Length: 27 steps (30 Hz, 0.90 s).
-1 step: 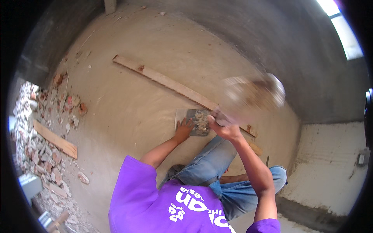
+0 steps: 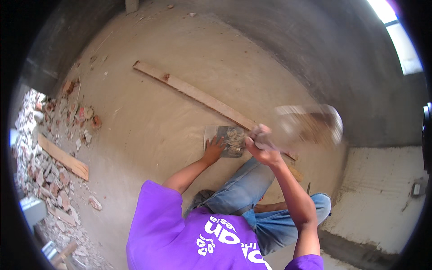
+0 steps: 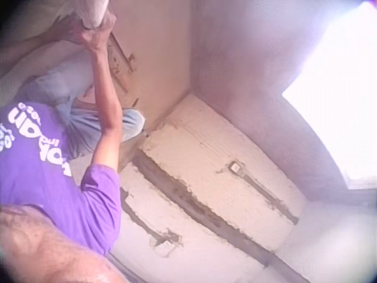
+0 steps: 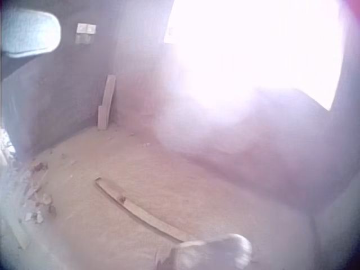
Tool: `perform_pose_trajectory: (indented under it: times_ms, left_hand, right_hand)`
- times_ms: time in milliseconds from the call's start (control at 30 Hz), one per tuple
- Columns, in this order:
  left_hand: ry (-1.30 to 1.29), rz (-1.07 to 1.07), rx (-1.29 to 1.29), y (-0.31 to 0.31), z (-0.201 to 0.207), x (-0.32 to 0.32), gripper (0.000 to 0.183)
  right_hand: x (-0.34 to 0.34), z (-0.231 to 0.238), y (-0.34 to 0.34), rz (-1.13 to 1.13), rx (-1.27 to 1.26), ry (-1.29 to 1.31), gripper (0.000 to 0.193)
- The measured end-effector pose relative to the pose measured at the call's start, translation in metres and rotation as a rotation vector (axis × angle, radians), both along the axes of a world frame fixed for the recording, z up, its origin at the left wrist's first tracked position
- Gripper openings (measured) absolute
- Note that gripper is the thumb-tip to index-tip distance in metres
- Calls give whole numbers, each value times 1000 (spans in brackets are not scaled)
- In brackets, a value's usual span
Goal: The person sits on the floor and uses a chisel and a wooden mallet to carve a piece of wood. They repeatedly strike the chisel to shape the wood and occasionally use a knife to refine the edges.
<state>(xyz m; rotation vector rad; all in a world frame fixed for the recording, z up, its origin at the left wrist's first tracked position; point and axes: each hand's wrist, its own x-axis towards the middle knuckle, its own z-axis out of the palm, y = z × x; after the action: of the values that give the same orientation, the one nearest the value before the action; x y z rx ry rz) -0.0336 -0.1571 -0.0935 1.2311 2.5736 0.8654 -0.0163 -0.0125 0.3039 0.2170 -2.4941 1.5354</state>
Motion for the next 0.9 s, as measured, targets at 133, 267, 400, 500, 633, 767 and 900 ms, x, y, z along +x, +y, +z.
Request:
perform_pose_trajectory:
  times_ms: [133, 267, 400, 500, 633, 767, 900]
  left_hand:
    - [-26, -81, -176, 35, 37, 30, 57]
    - [42, -41, -166, 25, 37, 30, 56]
    - [70, -32, -173, 27, 33, 30, 60]
    - [77, -37, -193, 28, 31, 28, 64]
    - [-227, -75, -301, 38, 76, 15, 80]
    - [-588, 3, 89, 13, 111, -23, 104]
    - [-631, -278, 502, 22, 296, -35, 100]
  right_hand:
    - [28, 16, 13, 26, 36, 16, 18]
    - [25, 4, 9, 47, 34, -54, 19]
    - [10, -5, 16, 158, 36, -250, 20]
    - [13, -16, 27, 142, -111, -422, 22]
    - [6, 20, 24, 228, 213, -461, 34]
    - [-11, 89, -7, 275, 454, -513, 66]
    - [37, 96, 40, 110, 756, -413, 69]
